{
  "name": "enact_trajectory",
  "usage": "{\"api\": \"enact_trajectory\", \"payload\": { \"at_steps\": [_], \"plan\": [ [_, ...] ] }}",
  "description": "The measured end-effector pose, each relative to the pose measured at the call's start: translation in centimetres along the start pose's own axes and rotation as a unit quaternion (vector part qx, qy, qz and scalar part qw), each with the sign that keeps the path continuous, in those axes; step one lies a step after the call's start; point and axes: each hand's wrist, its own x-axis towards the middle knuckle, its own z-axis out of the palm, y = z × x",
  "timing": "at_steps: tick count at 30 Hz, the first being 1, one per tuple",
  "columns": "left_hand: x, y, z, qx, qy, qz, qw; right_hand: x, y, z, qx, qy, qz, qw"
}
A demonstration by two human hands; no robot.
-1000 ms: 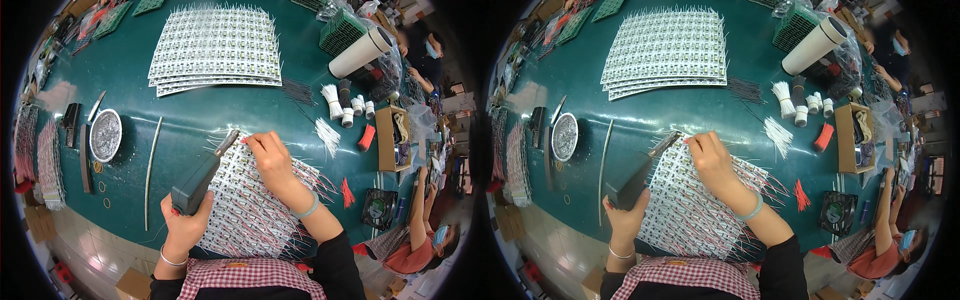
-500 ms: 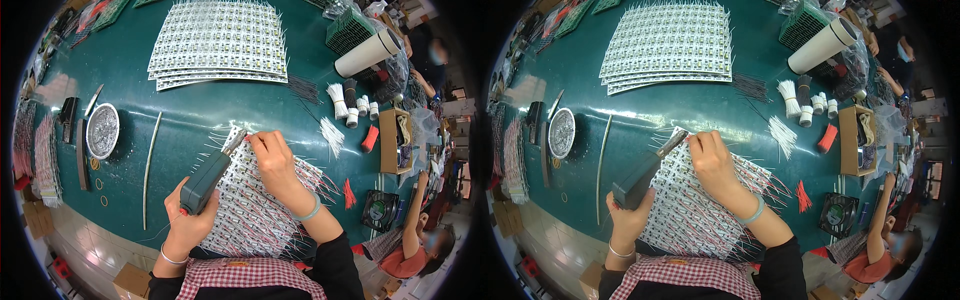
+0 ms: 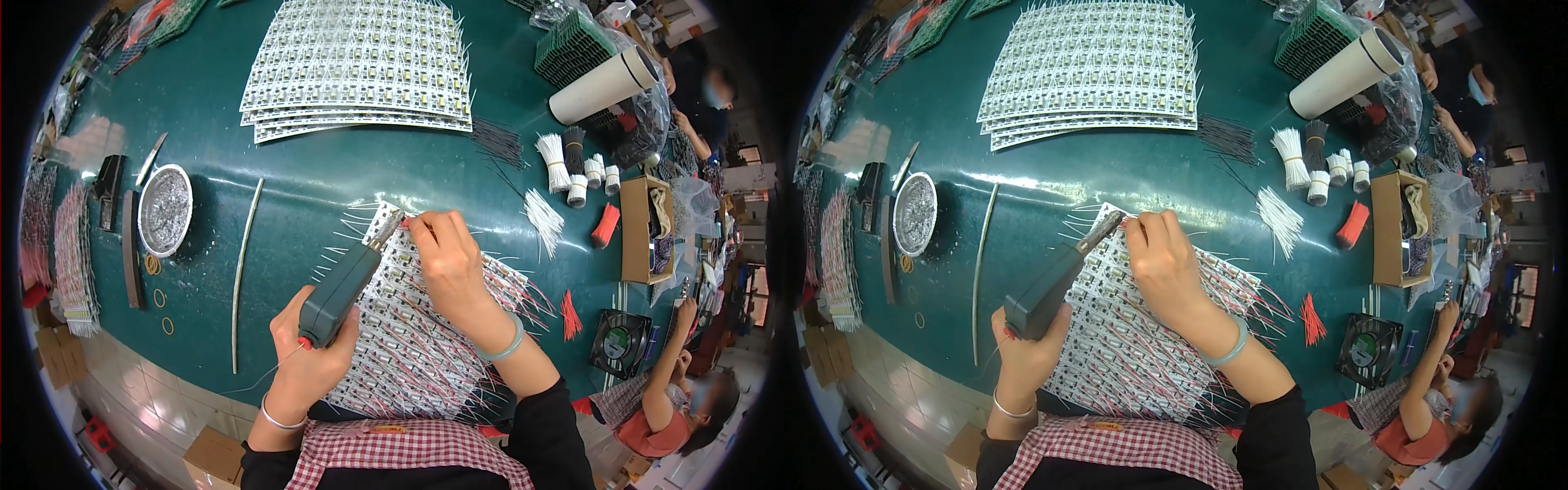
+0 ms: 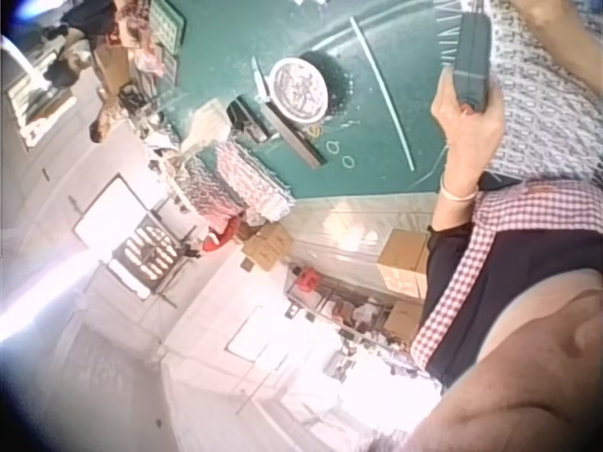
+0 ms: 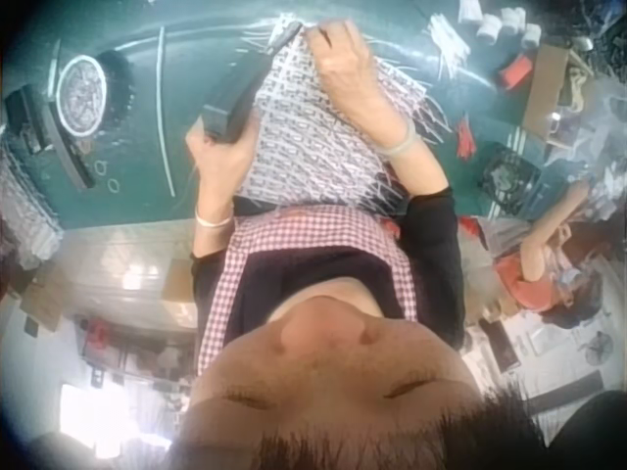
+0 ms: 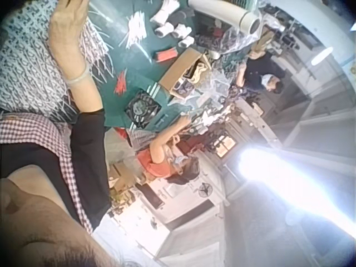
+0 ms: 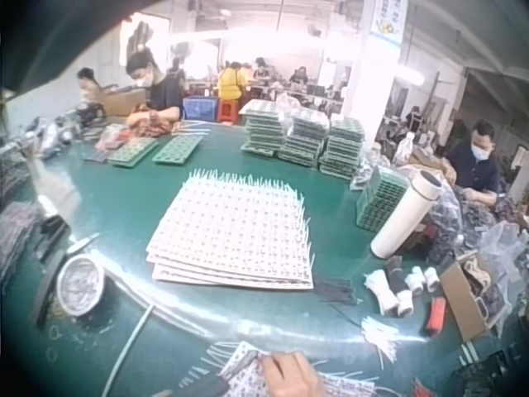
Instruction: The person uses a soldering iron to attach white LED light strips to a grid of circuit boards. They repeatedly pick up individual LED strips, place them onto the board, and apply heat to secure them. The process is repetitive, focusing on one strip at a time.
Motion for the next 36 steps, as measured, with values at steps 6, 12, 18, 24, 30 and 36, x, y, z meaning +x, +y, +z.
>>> {"api": "enact_trajectory", "payload": {
  "at_steps": [6,12,18,24,30,36],
  "plan": [
    [0.0,0.6,-0.2,-0.014,0.016,-0.007,1.000,0.1,0.0,0.1,0.001,0.004,0.000,1.000],
    [-0.1,1.0,-0.9,-0.008,0.027,0.019,0.999,0.1,-0.1,0.0,0.008,0.004,0.007,1.000],
    [-0.3,0.7,-0.7,-0.034,0.036,0.020,0.999,0.0,-0.1,-0.1,0.009,0.009,0.014,1.000],
    [-1.9,0.7,-1.8,-0.062,0.043,-0.075,0.994,-0.1,-0.2,-0.5,0.013,0.053,-0.003,0.999],
    [-2.2,0.5,-2.0,-0.063,0.040,-0.088,0.993,-1.3,-0.6,-0.1,0.037,0.034,-0.008,0.999],
    [-2.1,0.3,-1.7,-0.057,0.039,-0.035,0.997,-1.5,-0.7,0.0,0.046,0.013,-0.009,0.999]
  ]
}}
